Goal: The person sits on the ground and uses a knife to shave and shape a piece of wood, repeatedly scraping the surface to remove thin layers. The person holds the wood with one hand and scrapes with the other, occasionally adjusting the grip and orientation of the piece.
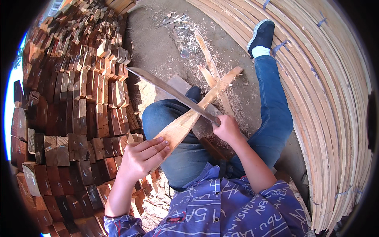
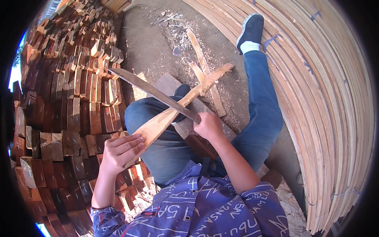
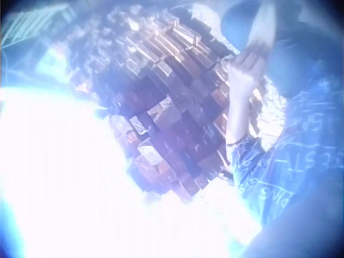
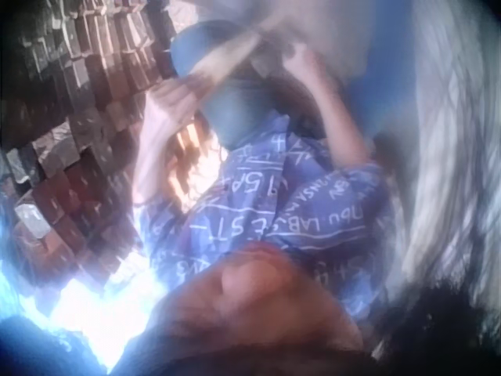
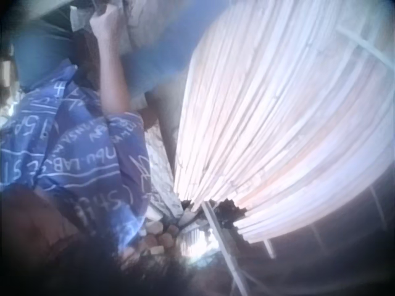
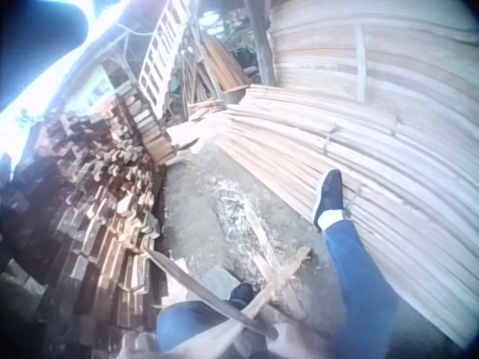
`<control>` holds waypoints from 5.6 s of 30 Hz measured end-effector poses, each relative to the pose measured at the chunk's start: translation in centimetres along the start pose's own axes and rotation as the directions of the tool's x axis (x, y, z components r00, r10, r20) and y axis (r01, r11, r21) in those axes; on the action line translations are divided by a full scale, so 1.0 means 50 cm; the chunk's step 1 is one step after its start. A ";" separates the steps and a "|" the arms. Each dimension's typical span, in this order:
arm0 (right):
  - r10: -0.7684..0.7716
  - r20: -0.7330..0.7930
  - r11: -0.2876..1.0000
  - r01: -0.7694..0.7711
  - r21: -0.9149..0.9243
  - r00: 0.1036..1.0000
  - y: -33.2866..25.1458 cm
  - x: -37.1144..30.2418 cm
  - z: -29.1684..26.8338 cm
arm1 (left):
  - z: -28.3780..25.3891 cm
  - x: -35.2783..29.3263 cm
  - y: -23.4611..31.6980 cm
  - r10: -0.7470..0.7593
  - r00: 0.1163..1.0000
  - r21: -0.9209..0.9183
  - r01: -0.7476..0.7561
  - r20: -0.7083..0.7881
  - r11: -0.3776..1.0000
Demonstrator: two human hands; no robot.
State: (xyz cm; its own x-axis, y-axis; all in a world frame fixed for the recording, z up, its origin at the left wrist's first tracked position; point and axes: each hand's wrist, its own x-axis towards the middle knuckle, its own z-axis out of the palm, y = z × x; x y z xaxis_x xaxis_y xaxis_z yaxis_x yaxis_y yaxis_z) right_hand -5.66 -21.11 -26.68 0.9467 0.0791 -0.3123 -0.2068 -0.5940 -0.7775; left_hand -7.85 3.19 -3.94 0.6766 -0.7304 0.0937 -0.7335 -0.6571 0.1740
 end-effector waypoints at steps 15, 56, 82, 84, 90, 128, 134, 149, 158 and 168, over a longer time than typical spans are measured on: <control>0.002 0.070 0.971 -0.019 0.237 0.998 -0.035 -0.045 -0.040 | 0.005 0.026 0.030 0.130 0.990 0.044 -0.128 -0.047 0.991; -0.063 0.005 0.983 0.062 0.172 0.998 0.004 -0.032 -0.070 | -0.014 0.083 0.059 -0.126 0.991 -0.089 0.121 -0.046 0.989; 0.004 -0.092 0.975 0.017 0.220 0.996 0.046 0.033 -0.042 | -0.050 0.145 0.003 -0.363 0.922 -0.258 0.321 -0.137 0.911; 0.054 -0.111 0.983 -0.033 0.180 0.992 0.119 0.054 -0.027 | -0.057 0.147 -0.019 -0.511 0.854 -0.282 0.468 -0.098 0.837; 0.043 -0.100 0.988 -0.027 0.154 0.994 0.114 0.044 -0.019 | -0.056 0.115 -0.040 -0.697 0.706 -0.428 0.597 -0.122 0.679; 0.218 0.015 0.776 -0.183 0.603 0.976 0.032 0.103 -0.116 | -0.163 0.394 -0.183 -0.349 0.906 -0.040 0.350 -0.237 0.936; 0.179 0.070 0.593 -0.164 0.788 0.981 -0.132 0.056 -0.176 | -0.176 0.441 -0.191 -0.303 0.921 -0.005 0.311 -0.245 0.950; 0.150 0.009 0.709 -0.114 0.696 0.989 -0.086 0.107 -0.161 | -0.193 0.467 -0.153 -0.403 0.899 -0.027 0.405 -0.173 0.914; 0.033 -0.049 0.620 0.018 0.784 0.998 -0.125 0.083 -0.181 | -0.182 0.475 -0.123 -0.352 0.911 -0.002 0.360 -0.214 0.933; -0.013 -0.115 0.697 0.091 0.711 0.993 -0.108 0.071 -0.165 | -0.164 0.454 -0.116 -0.391 0.895 0.005 0.401 -0.213 0.916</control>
State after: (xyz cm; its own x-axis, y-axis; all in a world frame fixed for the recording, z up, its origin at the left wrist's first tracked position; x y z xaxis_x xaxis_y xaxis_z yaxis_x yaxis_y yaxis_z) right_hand 0.87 -24.25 -19.09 0.9714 -0.0059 -0.2376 -0.2335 0.1626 -0.9587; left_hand 12.29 -8.04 5.19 0.9065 -0.3572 0.2250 -0.4006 -0.8960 0.1916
